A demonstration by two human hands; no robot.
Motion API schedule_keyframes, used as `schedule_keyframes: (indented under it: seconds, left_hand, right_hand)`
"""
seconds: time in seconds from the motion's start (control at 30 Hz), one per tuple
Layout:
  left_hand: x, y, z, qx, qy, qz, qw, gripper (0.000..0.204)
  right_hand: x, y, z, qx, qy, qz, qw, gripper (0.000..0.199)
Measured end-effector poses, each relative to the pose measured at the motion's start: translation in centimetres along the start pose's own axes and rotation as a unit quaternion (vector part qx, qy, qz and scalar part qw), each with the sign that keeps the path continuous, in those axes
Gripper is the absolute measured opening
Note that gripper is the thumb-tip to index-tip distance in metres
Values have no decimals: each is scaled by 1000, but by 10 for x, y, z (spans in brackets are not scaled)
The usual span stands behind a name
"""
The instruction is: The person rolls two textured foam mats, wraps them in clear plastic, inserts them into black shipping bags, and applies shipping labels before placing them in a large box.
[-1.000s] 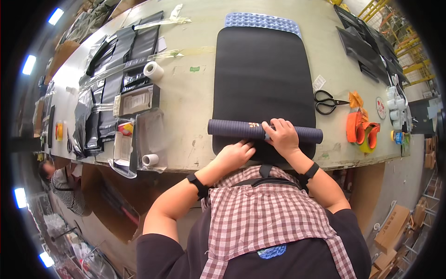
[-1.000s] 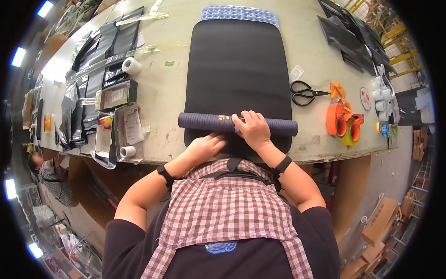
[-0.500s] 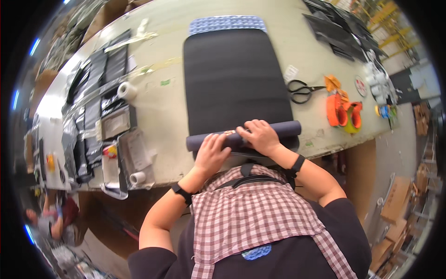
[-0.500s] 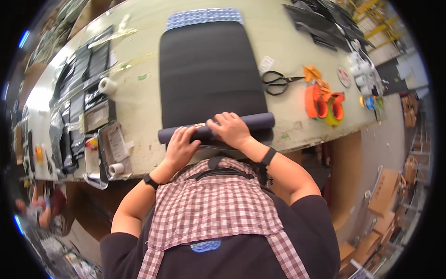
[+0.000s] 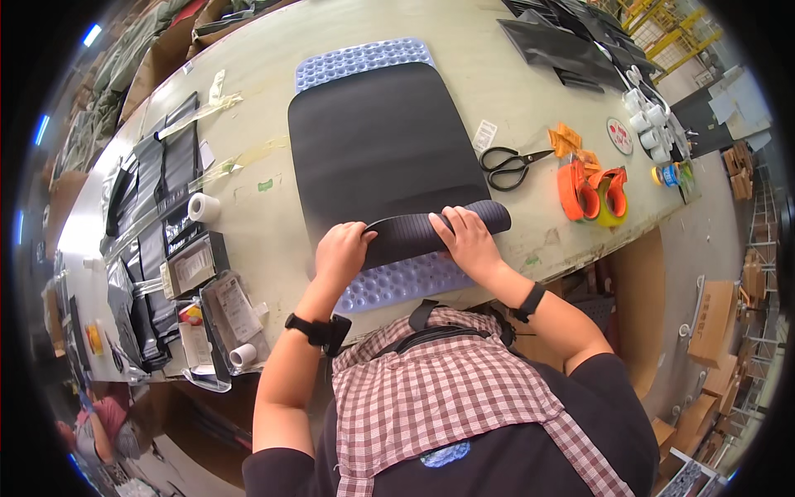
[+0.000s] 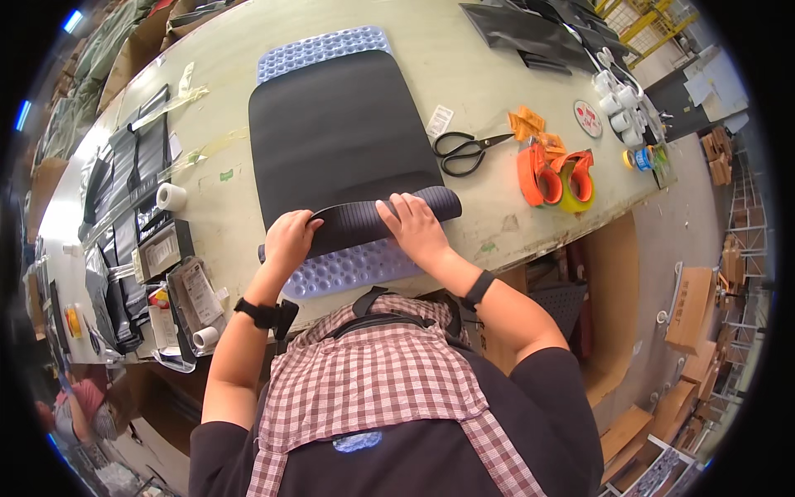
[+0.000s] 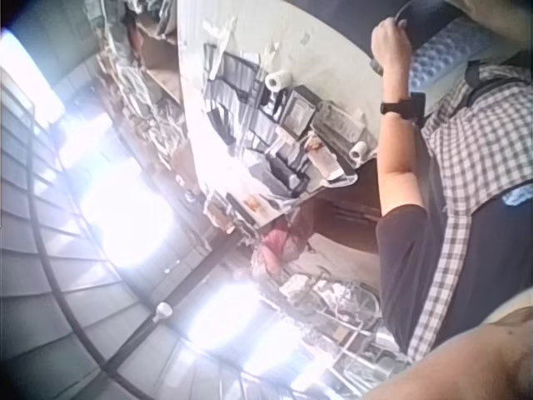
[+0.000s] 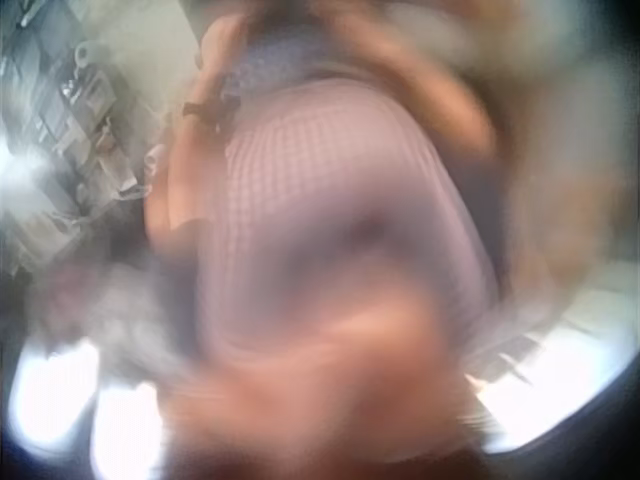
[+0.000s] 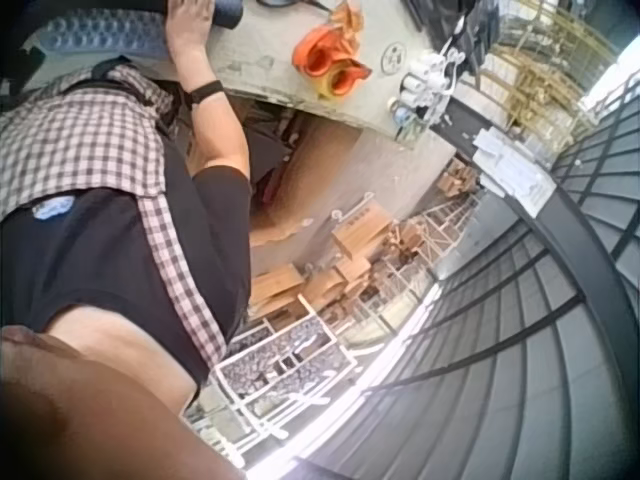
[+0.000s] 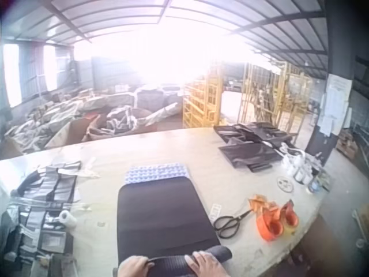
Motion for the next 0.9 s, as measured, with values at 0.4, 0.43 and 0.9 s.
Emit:
schedule_keyframes:
  seconds: [0.4, 0.43, 0.9]
  left_hand:
    - [-20, 32, -7, 194, -5, 92, 977, 73]
    - [-13, 33, -5, 184, -5, 81, 980, 73]
    - [25, 42, 5, 130, -66, 141, 979, 69]
  right_hand:
    - [30, 16, -19, 159, 0, 43, 986, 67]
    - [33, 11, -21, 158, 7, 30, 987, 66]
    - [58, 14, -37, 131, 4, 5, 991, 75]
Point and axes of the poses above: each hand's wrist, its own x-axis towards the middle knuckle, its own y-axis out of the palm, z = x × y, the point moved 10 cm from there along x, towards the middle knuckle, and after that the axes turned 9 degrees about -y, right-handed, at the moved point
